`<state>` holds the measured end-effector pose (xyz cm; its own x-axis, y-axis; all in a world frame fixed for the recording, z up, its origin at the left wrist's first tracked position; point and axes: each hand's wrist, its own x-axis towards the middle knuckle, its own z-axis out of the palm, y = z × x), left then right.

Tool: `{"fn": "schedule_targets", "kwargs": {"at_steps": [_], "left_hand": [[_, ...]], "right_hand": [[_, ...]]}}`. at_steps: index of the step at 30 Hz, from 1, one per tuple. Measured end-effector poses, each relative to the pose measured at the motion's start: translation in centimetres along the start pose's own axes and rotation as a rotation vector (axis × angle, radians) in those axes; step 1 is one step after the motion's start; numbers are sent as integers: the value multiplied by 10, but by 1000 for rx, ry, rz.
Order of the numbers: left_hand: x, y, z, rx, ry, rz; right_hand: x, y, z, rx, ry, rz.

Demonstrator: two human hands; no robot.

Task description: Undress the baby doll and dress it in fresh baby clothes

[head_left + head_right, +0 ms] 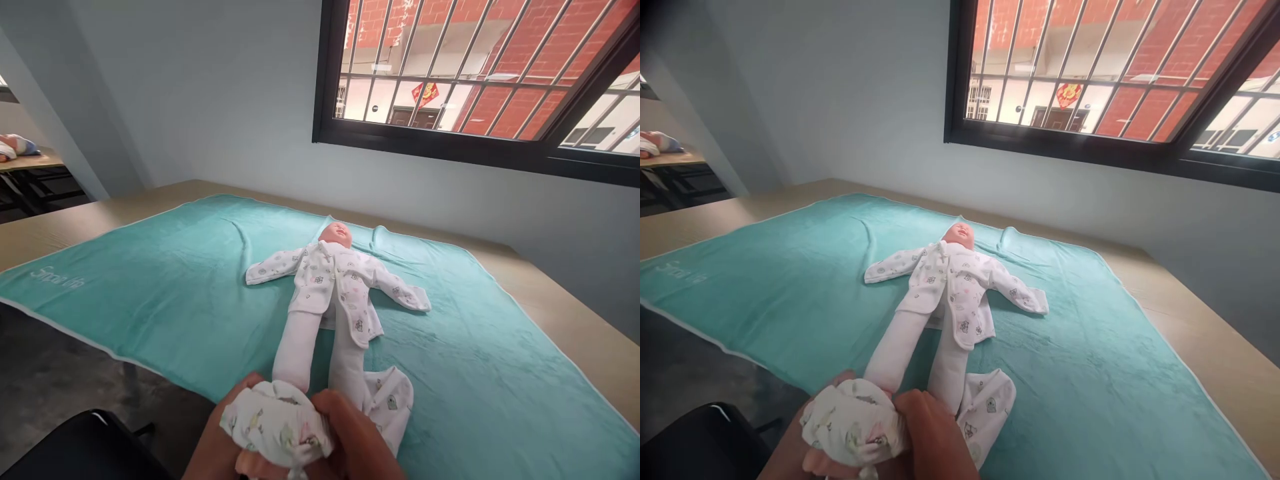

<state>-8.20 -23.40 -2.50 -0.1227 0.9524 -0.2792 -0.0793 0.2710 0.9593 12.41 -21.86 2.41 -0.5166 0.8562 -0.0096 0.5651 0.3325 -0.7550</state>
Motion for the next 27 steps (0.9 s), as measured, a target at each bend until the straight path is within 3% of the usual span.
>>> {"fn": "schedule_targets", "kwargs": {"at_steps": [5,8,15,19,22,24,27], "left_hand": [[16,26,8,0,74,206],[20,28,7,-6,17,296],[34,45,-27,162,-139,222],[31,52,-49,406,75,274],[20,55,-41,562,133,465],[16,58,-23,674,6,693],[21,65,9,866,-281,1056]], "right_hand": [[11,-2,-14,-77,-35,-38],[19,-3,-14,-160,-64,37],[25,-16,-29,-24,-10,167],[15,-10,-53,22,-54,218],[2,5,-60,63,-58,171],[-4,15,-54,100,-114,109],[-5,27,-35,43,-129,49]]}}
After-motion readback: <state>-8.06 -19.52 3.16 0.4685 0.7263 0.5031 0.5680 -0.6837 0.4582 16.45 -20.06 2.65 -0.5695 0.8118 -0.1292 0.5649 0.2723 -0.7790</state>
